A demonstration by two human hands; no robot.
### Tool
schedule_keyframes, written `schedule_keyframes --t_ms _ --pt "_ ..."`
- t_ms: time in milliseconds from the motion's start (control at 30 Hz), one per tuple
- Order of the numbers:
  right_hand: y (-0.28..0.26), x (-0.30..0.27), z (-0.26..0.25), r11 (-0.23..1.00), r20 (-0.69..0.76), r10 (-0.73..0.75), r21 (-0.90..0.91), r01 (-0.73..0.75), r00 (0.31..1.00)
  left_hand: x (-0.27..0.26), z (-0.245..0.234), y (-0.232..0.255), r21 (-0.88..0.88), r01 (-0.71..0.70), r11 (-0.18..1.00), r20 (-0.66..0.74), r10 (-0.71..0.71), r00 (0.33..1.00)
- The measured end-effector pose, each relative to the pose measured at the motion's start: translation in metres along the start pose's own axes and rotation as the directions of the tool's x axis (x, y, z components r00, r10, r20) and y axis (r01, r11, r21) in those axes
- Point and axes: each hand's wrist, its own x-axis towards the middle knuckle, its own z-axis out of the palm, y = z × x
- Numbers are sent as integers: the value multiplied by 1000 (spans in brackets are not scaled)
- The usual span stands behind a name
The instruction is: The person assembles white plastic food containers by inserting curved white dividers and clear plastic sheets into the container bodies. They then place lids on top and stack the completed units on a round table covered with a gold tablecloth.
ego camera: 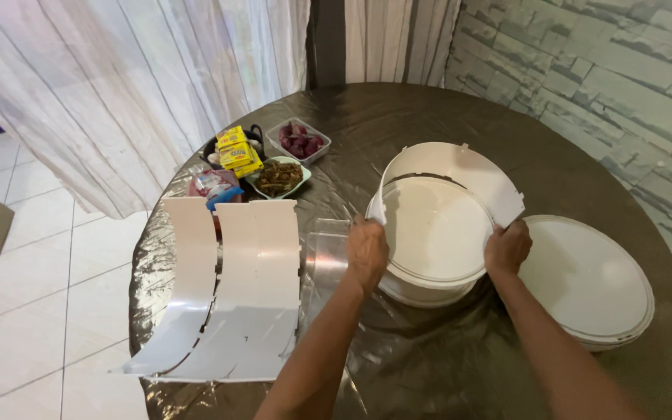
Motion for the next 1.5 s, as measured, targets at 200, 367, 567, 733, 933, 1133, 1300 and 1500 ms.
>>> schedule_keyframes --t_ms 200,367,567,733,933,1133,1300,1500 --pt "1 -8 2 987 11 -30 -160 32 999 -4 -2 12 209 -148 966 75 135 988" --pt "-3 -8 1 980 -15 -36 -199 32 999 -2 -6 16 239 -158 958 84 142 986" --pt "11 -2 4 991 16 -6 -137 8 1000 -5 -25 2 -75 14 997 68 -9 998" --pt "-2 -7 -28 996 -1 -68 50 68 998 -17 -27 7 -61 7 998 -82 -12 997" --pt "-104 -45 -75 887 54 -234 421 190 971 -66 -30 59 87 69 994 196 -85 977" --pt "-237 -51 -51 992 688 -124 105 70 715 -40 13 59 238 -275 931 221 224 949" --pt "-240 -79 -8 954 738 -165 -50 296 655 -34 62 30 423 -339 840 431 142 891" --pt "-189 -92 24 943 494 -322 91 320 808 -35 85 25 532 -356 768 428 119 896"
